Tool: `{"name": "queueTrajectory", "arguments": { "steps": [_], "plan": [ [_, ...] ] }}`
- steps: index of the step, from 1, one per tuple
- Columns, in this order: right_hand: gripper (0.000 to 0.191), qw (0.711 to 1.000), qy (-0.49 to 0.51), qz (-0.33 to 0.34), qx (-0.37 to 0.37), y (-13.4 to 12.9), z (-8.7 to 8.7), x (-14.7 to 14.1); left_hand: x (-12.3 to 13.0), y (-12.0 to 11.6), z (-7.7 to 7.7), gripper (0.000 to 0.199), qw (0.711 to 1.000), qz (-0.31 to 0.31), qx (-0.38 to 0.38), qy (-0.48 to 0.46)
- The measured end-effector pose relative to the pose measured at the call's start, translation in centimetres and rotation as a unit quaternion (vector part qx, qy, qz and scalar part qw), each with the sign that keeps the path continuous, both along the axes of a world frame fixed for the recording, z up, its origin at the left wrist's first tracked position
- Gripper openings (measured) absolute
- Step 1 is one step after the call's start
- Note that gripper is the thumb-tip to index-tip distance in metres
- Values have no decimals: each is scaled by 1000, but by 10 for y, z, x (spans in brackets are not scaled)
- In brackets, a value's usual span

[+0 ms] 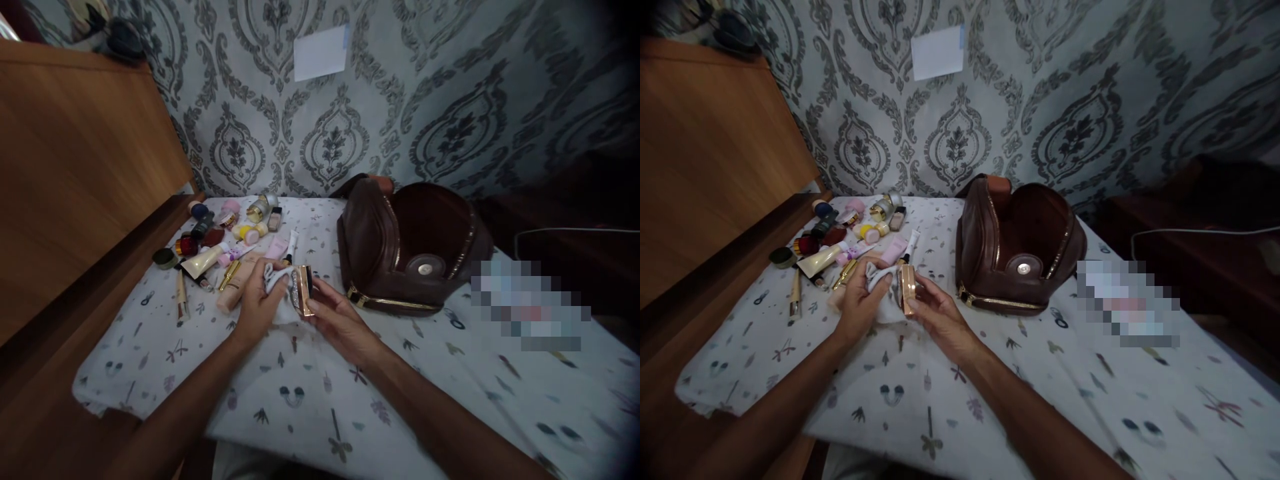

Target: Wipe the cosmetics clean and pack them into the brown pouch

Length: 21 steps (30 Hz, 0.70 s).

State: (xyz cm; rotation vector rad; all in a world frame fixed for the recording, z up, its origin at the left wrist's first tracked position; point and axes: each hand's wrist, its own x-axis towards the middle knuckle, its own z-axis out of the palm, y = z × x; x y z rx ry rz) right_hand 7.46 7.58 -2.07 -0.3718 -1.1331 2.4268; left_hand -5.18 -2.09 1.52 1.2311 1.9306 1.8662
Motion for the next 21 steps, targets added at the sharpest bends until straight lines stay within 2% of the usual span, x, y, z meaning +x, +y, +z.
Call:
{"name": "queueTrajectory", "arguments": {
  "steps": [4, 12, 16, 21],
  "plan": [
    [45, 1000, 5, 9, -14, 0, 1, 1, -3, 1, -1, 10, 999, 38, -3, 8],
    [39, 998, 12, 15, -66, 1, 1, 1, -8, 3, 1, 5, 999, 20, -18, 32],
    [34, 995, 19, 24, -92, 2, 2, 2, -9, 4, 0, 8, 1000, 17, -21, -5],
    [33, 995, 26, 40, -88, 2, 5, 4, -12, 6, -5, 14, 996, 41, -12, -77]
  ]
}}
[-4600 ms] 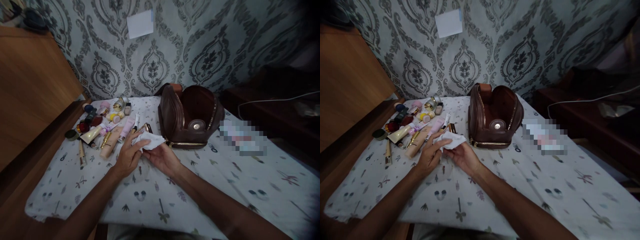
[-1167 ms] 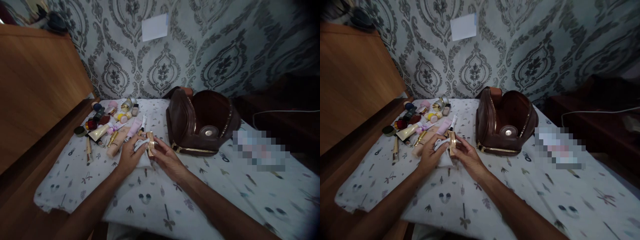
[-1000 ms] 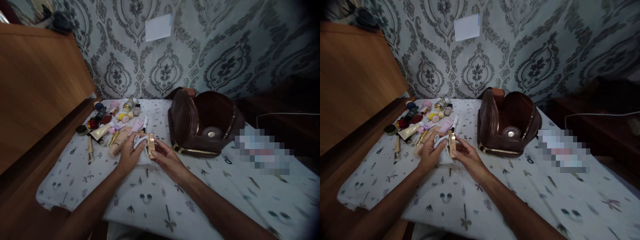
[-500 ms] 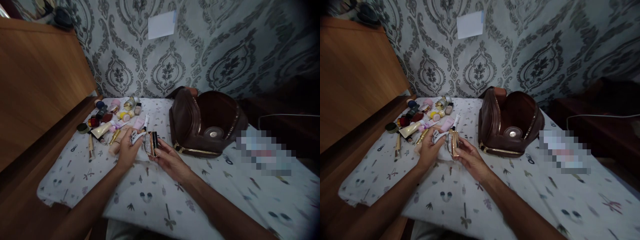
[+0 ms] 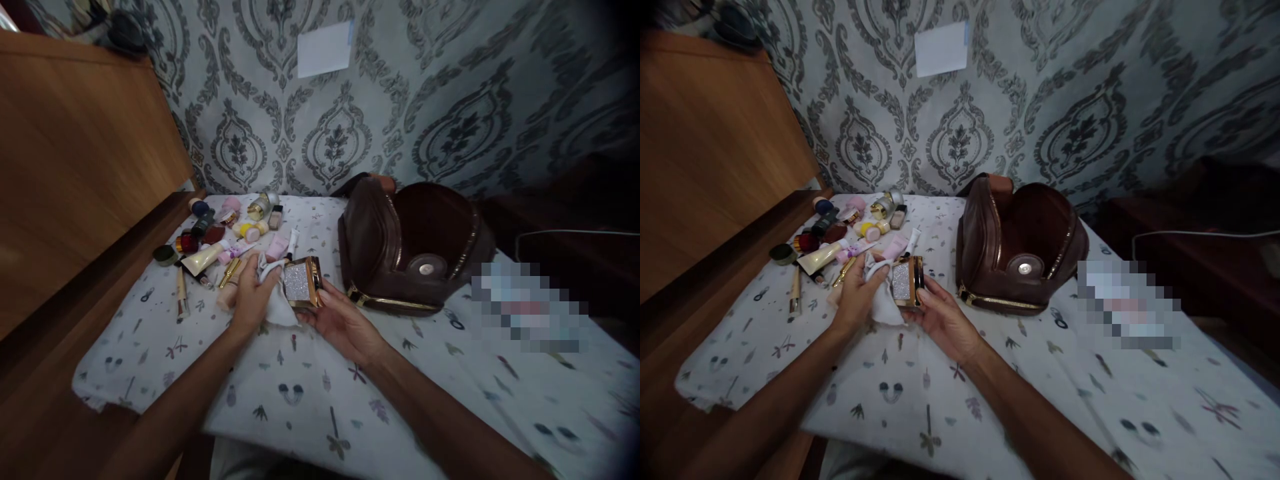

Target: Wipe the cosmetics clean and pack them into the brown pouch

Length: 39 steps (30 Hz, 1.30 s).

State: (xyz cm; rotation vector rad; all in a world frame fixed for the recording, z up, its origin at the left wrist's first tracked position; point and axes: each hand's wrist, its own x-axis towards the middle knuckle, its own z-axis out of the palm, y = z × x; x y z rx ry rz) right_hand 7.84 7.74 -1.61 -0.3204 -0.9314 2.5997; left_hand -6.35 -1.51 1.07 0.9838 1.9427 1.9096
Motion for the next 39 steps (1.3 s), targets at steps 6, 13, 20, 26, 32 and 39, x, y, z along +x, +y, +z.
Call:
{"name": "queueTrajectory", "arguments": {
  "steps": [6, 13, 20, 26, 32, 39],
  "plan": [
    [38, 999, -4, -6, 36, -2, -3, -2, -2, 1, -2, 13, 999, 19, 8, 32],
    [48, 997, -31, -4, 68, -3, -5, -2, 4, -1, 4, 13, 999, 9, 33, 17],
    [55, 993, -55, -14, 107, -3, -4, -2, 5, -3, 3, 13, 998, 7, 52, 23],
    [53, 992, -57, -13, 108, -4, -3, -3, 10, -8, 9, 13, 995, 8, 54, 81],
    [50, 995, -63, -25, 78, -3, -2, -2, 13, -11, 11, 10, 984, -25, 46, 172],
    [43, 999, -38, -20, 23, 1, -4, -2, 12, -8, 6, 10, 984, -46, 16, 172]
  ]
}}
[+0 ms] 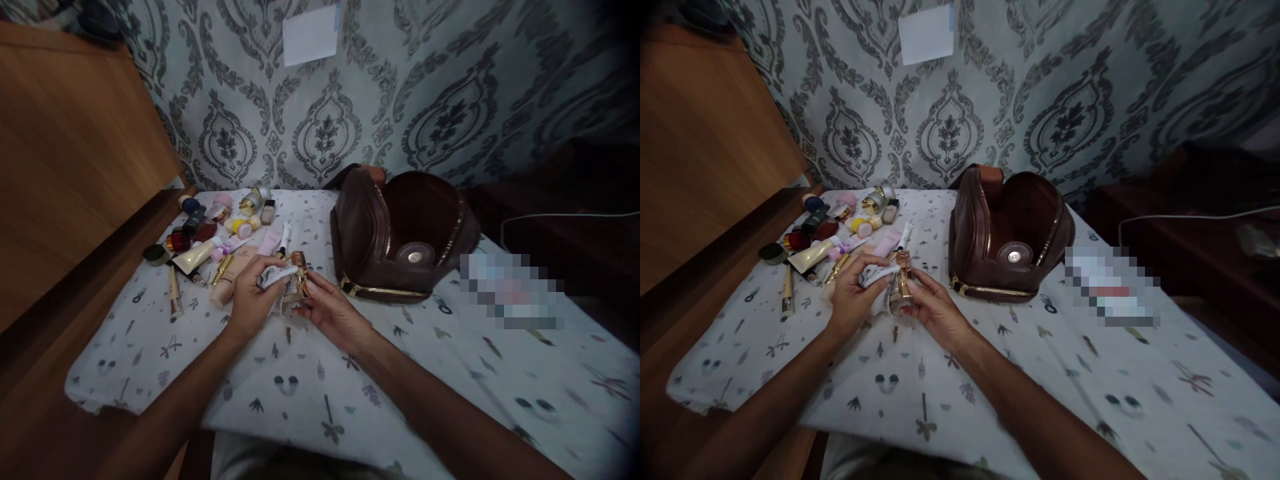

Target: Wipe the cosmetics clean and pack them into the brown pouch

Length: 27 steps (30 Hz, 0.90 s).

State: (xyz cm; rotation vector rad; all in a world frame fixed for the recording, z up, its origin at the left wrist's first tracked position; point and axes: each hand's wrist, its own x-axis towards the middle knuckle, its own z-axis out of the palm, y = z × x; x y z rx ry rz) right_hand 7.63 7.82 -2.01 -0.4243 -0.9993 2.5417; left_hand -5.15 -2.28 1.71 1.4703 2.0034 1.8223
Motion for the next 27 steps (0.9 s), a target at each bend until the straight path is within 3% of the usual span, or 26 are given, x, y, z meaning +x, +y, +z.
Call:
{"name": "queueTrajectory", "arguments": {
  "steps": [7, 13, 20, 27],
  "plan": [
    [33, 1000, 14, -4, -26, -1, 3, 1, -5, 4, -8, 17, 993, 40, -33, -106],
    [27, 999, 26, -6, -34, 0, 7, 2, -10, 6, -10, 15, 990, 47, -47, -121],
    [40, 997, 29, -29, -64, 0, 11, 2, -3, 5, -6, 14, 990, 23, -55, -128],
    [44, 998, 21, -32, -47, 1, 2, -1, 5, 2, -3, 14, 992, -3, -38, -124]
  ]
}}
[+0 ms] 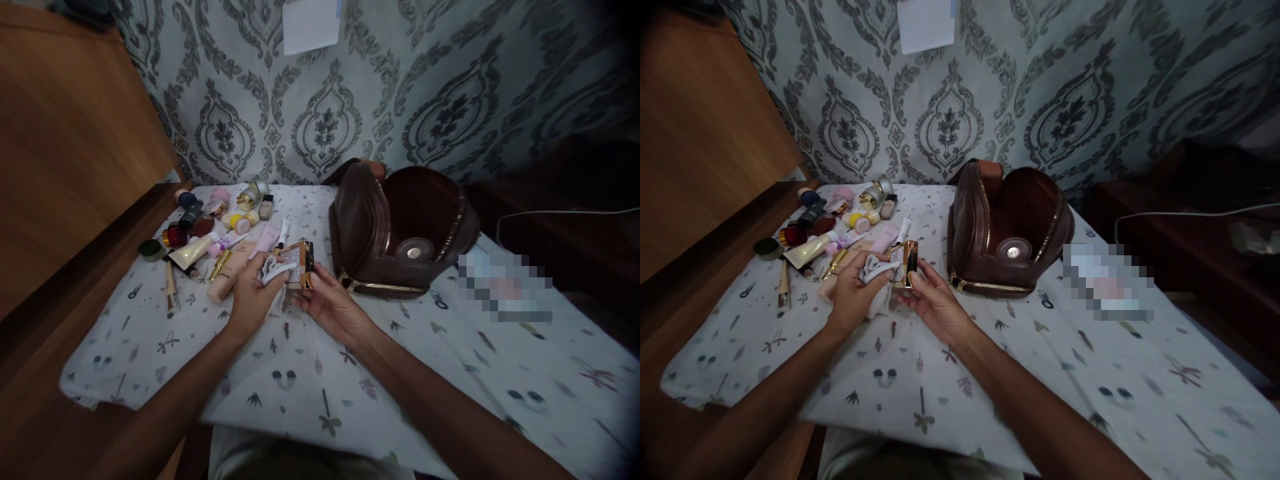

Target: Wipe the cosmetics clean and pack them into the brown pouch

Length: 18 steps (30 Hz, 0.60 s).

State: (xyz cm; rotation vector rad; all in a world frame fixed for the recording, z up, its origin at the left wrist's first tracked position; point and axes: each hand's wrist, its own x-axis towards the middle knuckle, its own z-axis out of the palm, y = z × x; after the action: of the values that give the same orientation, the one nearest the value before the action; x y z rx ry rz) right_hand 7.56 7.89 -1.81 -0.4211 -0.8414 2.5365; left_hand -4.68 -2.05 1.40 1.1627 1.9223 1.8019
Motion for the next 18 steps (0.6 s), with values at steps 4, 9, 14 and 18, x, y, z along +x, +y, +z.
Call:
{"name": "queueTrajectory", "arguments": {
  "steps": [4, 9, 14, 18],
  "plan": [
    [47, 1000, 3, -9, 6, -1, -4, -3, 5, -4, 3, 11, 996, -24, 26, 76],
    [39, 999, 4, -33, -1, 1, -3, -4, 7, -7, 1, 24, 959, -103, 86, 251],
    [32, 1000, 10, -20, -19, 7, 0, -1, 5, -5, -7, 32, 928, -135, 85, 336],
    [28, 998, 31, 8, -48, 11, 5, 2, 2, -4, -10, 37, 920, -116, 66, 368]
  ]
}}
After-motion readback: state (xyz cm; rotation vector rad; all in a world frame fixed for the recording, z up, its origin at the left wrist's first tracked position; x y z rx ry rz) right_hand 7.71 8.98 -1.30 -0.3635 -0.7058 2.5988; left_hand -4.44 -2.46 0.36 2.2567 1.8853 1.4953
